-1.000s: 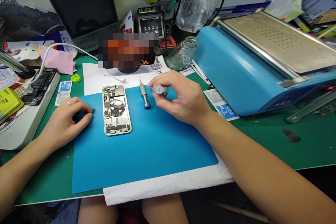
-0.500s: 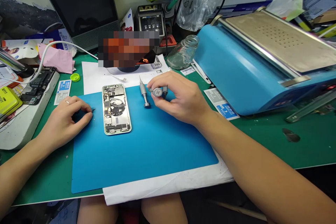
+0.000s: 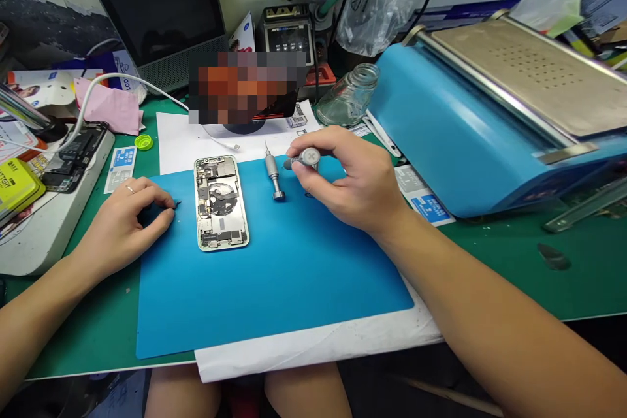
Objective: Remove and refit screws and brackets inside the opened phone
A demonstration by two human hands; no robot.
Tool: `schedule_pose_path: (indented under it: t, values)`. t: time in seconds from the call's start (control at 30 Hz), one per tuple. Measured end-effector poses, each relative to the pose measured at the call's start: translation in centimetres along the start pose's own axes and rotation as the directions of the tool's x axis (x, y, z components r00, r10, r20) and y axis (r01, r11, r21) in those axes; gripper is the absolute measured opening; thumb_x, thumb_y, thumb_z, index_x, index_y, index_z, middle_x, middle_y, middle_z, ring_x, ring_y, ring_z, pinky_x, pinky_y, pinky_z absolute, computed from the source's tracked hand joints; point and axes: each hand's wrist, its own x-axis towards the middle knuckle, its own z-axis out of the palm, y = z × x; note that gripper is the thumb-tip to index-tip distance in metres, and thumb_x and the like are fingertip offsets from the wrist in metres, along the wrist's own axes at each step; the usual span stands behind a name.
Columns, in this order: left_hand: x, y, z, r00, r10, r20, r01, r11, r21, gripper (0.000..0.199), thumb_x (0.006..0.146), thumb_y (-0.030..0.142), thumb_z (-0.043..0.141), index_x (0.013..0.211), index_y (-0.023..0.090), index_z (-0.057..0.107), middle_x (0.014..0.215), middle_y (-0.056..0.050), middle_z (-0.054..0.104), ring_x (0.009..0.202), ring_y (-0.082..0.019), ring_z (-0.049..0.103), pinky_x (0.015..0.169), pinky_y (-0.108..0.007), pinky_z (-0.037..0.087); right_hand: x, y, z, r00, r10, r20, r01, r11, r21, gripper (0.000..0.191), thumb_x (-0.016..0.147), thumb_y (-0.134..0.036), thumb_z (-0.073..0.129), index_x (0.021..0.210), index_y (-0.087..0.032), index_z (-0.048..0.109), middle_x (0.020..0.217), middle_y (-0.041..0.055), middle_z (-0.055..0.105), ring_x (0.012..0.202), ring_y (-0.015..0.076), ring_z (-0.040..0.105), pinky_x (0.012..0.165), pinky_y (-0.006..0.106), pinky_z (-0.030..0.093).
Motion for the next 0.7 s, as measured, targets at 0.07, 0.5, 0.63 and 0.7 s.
schedule_pose_path:
  t: [0.07, 0.5, 0.63, 0.7]
  values:
    - [0.0, 0.0, 0.0, 1.0, 0.003, -0.004, -0.003, 1.0, -0.003, 0.016, 0.094, 0.027, 0.052, 0.09, 0.02, 0.065, 0.092, -0.004, 0.063, 0.088, -0.022, 0.055, 0.08, -0.038, 0.041, -0.1, -0.1, 0.1, 0.999, 0.03, -0.033, -0.03, 1.0, -0.004, 0.035, 0.087, -0.014, 0.07, 0.116, -0.033, 0.069, 0.096, 0.0011, 0.074, 0.085, 0.0227, 0.072, 0.073, 0.041, 0.061]
    - [-0.1, -0.1, 0.1, 1.0, 0.02, -0.022, -0.02, 1.0, -0.01, 0.015, 0.095, 0.027, 0.053, 0.089, 0.02, 0.065, 0.092, -0.003, 0.063, 0.088, -0.021, 0.056, 0.081, -0.038, 0.042, -0.4, 0.3, 0.3, 0.985, 0.163, -0.062, -0.156, 0.983, 0.101, 0.051, 0.092, -0.017, 0.066, 0.134, -0.045, 0.062, 0.101, -0.001, 0.075, 0.076, 0.0209, 0.074, 0.07, 0.042, 0.066]
    - [-0.1, -0.1, 0.2, 1.0, 0.021, -0.023, -0.021, 1.0, -0.012, 0.015, 0.094, 0.027, 0.052, 0.089, 0.02, 0.065, 0.092, -0.003, 0.063, 0.088, -0.022, 0.056, 0.08, -0.038, 0.042, -0.4, 0.5, 0.2, 0.99, 0.143, 0.006, -0.143, 0.983, 0.113, 0.062, 0.089, -0.017, 0.07, 0.142, -0.045, 0.054, 0.107, -0.0006, 0.073, 0.086, 0.0225, 0.075, 0.074, 0.043, 0.068]
    - [-0.1, -0.1, 0.2, 0.999, 0.018, -0.028, -0.018, 1.0, -0.014, 0.015, 0.094, 0.026, 0.052, 0.09, 0.02, 0.065, 0.092, -0.003, 0.063, 0.089, -0.022, 0.057, 0.081, -0.038, 0.042, -0.4, 0.6, 0.3, 0.991, 0.13, 0.033, -0.132, 0.987, 0.089, 0.068, 0.087, -0.017, 0.072, 0.145, -0.044, 0.05, 0.108, -0.0007, 0.073, 0.093, 0.0226, 0.075, 0.078, 0.042, 0.069]
